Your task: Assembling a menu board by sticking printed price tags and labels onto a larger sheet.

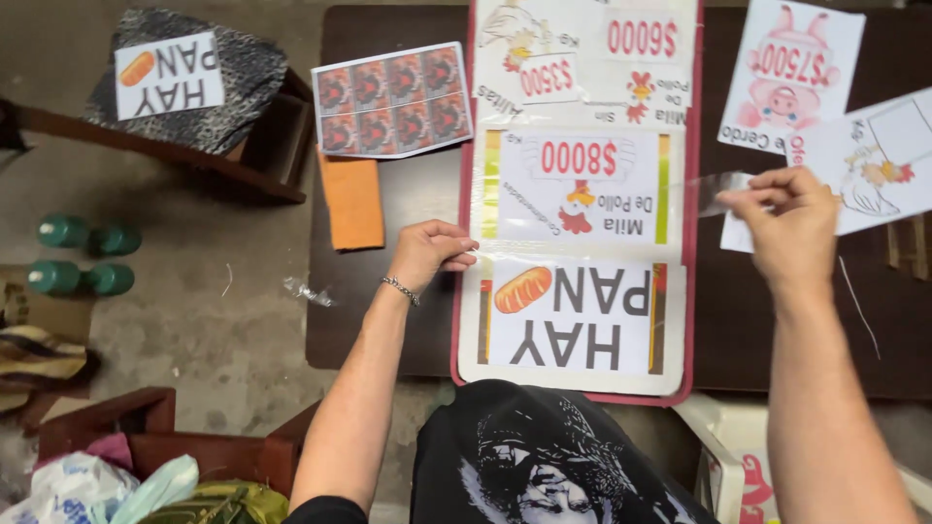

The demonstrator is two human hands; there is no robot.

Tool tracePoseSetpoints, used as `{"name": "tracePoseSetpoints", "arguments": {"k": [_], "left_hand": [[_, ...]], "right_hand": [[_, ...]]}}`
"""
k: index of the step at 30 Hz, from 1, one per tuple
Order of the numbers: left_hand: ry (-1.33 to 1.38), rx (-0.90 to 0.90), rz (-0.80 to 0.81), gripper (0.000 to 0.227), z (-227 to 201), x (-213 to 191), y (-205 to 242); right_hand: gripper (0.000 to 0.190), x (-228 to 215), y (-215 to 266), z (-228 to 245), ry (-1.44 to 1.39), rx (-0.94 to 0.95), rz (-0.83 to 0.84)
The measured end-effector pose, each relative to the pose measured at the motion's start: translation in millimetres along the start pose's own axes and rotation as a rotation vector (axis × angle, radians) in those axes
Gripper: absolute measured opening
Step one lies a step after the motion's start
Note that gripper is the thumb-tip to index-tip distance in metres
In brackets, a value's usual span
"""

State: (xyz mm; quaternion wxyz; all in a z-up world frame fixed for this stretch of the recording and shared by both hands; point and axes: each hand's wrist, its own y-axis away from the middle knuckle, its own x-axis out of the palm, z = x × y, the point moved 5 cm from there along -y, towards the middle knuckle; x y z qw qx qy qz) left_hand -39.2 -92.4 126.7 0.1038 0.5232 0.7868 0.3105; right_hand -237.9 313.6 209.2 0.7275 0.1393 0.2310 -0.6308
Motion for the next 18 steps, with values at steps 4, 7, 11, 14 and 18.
{"name": "tracePoseSetpoints", "arguments": {"k": [4, 7, 11, 14, 18], "left_hand": [[-0.045, -0.011, -0.017, 0.020, 6.8, 15.8, -33.9], [-0.160, -0.038, -0.018, 0.006, 18.0, 19.6, -62.6], [-0.124, -0.029, -0.005, 0.038, 55.1, 9.9, -109.8], [-0.188, -0.044, -0.051, 0.033, 56.5, 13.1, -115.4], [-0.365, 0.015, -0.156, 0.013, 57.9, 3.6, -123.5]], "right_hand": [[0.032, 10.7, 13.1, -37.3, -0.015, 0.195, -0.005], [0.030, 23.5, 12.7, -100.2, -0.093, 0.405, -0.028], [0.018, 40.4, 10.1, -165.3, -0.187, 0.454, -0.043], [0.016, 44.3, 7.4, -159.2, -0.174, 0.478, -0.031], [0.016, 52.0, 2.5, -138.7, -0.160, 0.448, 0.012]]}}
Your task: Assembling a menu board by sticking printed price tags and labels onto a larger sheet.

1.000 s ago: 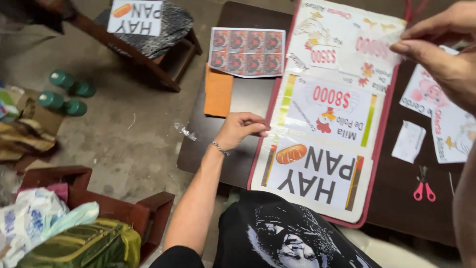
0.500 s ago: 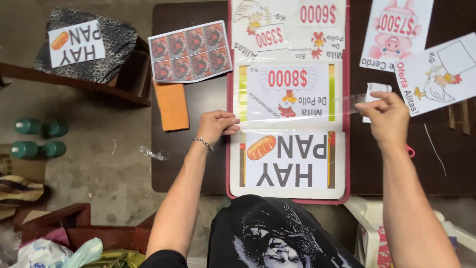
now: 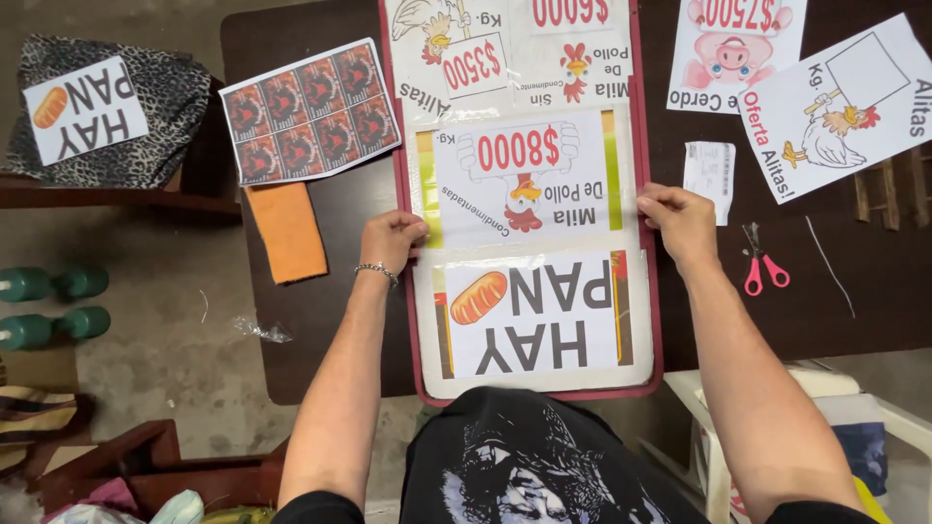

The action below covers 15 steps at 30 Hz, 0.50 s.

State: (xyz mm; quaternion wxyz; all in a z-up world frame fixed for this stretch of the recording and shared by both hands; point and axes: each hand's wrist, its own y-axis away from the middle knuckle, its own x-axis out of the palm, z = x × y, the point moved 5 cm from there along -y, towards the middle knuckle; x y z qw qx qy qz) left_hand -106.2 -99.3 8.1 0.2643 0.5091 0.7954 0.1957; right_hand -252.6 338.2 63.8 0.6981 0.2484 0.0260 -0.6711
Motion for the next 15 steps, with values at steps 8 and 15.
{"name": "tracePoseSetpoints", "arguments": {"k": [8, 15], "left_hand": [[-0.035, 0.037, -0.053, 0.017, 2.8, -1.5, -21.4], [-0.042, 0.102, -0.026, 0.049, -15.1, -2.1, -6.9]], "right_hand": [[0.016, -1.0, -22.4, -4.8, 0.122, -0.145, 0.057], [0.040, 2.5, -25.0, -9.6, 0.127, -0.188, 0.098]]}}
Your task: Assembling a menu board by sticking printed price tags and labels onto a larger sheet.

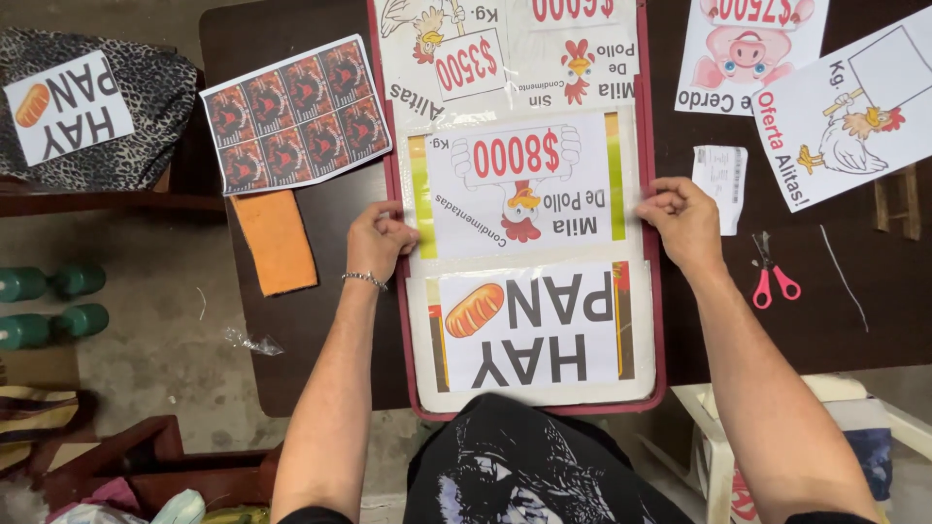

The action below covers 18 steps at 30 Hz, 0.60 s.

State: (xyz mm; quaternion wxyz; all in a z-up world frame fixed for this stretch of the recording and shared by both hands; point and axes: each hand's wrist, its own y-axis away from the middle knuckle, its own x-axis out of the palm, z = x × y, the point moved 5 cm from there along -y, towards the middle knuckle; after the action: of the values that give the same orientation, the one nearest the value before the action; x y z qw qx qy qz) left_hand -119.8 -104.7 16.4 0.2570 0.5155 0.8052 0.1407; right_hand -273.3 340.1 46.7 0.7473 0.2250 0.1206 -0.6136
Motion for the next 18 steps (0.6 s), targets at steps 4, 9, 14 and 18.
{"name": "tracePoseSetpoints", "arguments": {"k": [4, 9, 14, 18], "left_hand": [[-0.026, 0.001, -0.009, 0.053, 15.4, 4.0, 1.8], [-0.016, -0.006, -0.081, 0.052, 29.1, 8.2, 3.7], [-0.066, -0.020, -0.116, 0.052, 33.3, 12.7, -0.8], [-0.113, -0.013, -0.133, 0.050, 32.5, 13.4, -0.5]], "right_hand": [[0.042, 2.7, 3.9, -7.9, 0.036, 0.052, 0.005], [0.046, 7.7, 5.1, -16.6, 0.133, 0.094, -0.029], [0.046, 11.4, 3.0, -39.7, 0.178, 0.094, -0.047], [0.046, 14.4, 7.8, -35.0, 0.181, 0.114, -0.080]]}}
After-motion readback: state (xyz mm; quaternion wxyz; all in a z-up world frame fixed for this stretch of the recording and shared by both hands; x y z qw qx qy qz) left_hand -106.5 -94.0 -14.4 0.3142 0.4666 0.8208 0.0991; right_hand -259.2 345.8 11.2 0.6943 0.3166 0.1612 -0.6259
